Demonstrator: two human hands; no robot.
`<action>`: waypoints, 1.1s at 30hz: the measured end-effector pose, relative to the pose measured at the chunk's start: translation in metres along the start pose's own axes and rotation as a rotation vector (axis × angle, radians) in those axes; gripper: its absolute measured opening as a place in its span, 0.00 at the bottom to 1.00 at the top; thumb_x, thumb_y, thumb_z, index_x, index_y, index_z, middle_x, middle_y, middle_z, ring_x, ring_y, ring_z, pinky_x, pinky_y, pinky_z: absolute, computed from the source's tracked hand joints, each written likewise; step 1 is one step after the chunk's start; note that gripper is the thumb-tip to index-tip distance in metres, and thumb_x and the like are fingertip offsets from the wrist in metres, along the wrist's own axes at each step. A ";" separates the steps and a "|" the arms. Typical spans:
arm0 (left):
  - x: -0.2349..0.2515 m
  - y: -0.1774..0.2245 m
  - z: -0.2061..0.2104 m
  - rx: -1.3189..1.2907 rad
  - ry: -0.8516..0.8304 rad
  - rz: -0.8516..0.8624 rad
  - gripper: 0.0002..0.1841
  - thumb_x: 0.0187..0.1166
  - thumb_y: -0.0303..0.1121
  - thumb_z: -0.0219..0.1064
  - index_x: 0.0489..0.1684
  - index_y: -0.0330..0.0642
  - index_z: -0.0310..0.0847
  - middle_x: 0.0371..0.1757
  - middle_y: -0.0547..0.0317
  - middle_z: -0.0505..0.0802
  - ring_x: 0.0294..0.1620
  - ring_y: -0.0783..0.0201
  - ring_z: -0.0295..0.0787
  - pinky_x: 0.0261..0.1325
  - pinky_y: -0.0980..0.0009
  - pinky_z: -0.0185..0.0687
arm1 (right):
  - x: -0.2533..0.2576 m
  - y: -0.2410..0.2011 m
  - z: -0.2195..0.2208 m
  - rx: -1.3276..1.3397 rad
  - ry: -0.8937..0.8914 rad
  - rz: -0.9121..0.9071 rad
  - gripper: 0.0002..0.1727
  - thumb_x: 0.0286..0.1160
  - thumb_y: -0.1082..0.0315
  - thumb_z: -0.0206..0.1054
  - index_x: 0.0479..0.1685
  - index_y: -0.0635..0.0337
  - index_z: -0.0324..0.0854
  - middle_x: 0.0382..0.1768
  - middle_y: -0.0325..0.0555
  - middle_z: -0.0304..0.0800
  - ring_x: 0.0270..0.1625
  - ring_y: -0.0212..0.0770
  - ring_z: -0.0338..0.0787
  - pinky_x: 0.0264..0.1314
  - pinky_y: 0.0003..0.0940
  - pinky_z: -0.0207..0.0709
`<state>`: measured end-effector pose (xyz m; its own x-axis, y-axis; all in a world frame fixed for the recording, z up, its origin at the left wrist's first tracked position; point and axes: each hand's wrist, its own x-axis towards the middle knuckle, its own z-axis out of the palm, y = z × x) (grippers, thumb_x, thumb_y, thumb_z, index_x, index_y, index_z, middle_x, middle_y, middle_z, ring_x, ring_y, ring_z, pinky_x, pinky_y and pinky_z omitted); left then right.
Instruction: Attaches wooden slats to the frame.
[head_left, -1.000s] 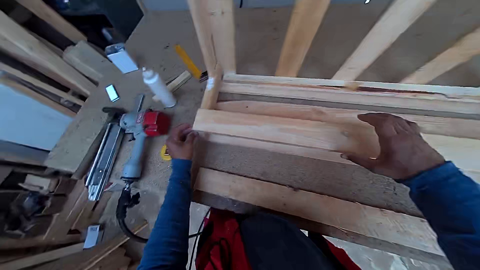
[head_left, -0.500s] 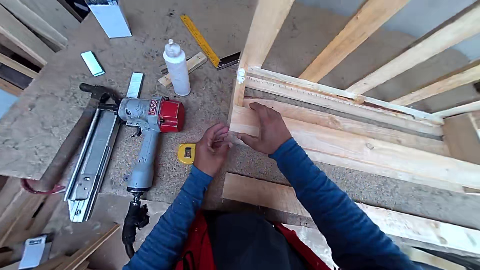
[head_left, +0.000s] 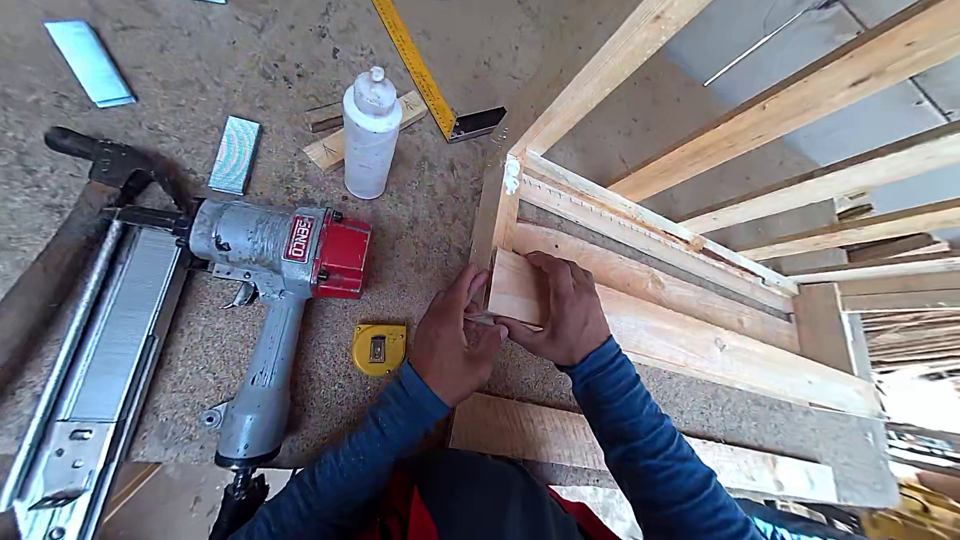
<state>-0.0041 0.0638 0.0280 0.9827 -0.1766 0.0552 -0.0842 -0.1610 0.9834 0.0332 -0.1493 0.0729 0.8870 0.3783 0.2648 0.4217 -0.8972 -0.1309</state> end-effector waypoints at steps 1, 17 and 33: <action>0.000 0.001 -0.001 0.025 -0.012 -0.003 0.46 0.72 0.41 0.76 0.93 0.49 0.55 0.82 0.69 0.81 0.66 0.71 0.87 0.61 0.67 0.89 | 0.000 0.000 0.000 0.005 -0.003 0.003 0.57 0.46 0.24 0.74 0.74 0.58 0.74 0.62 0.51 0.88 0.63 0.53 0.87 0.69 0.58 0.77; 0.003 0.007 0.002 0.250 0.015 0.035 0.47 0.71 0.40 0.74 0.95 0.49 0.53 0.80 0.66 0.83 0.61 0.68 0.88 0.57 0.67 0.88 | -0.001 0.000 0.004 0.009 0.022 -0.020 0.52 0.48 0.27 0.74 0.69 0.58 0.76 0.64 0.48 0.89 0.64 0.51 0.87 0.72 0.58 0.74; -0.102 -0.020 -0.171 0.958 0.333 -0.108 0.40 0.74 0.55 0.69 0.81 0.36 0.69 0.74 0.31 0.80 0.70 0.26 0.78 0.70 0.29 0.72 | 0.007 -0.003 -0.007 0.116 -0.043 -0.144 0.56 0.55 0.34 0.77 0.87 0.53 0.63 0.85 0.44 0.73 0.89 0.55 0.66 0.88 0.69 0.55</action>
<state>-0.0748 0.2508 0.0327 0.9766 0.1401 0.1634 0.0546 -0.8954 0.4419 0.0365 -0.1458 0.0816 0.8223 0.5122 0.2481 0.5613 -0.8020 -0.2045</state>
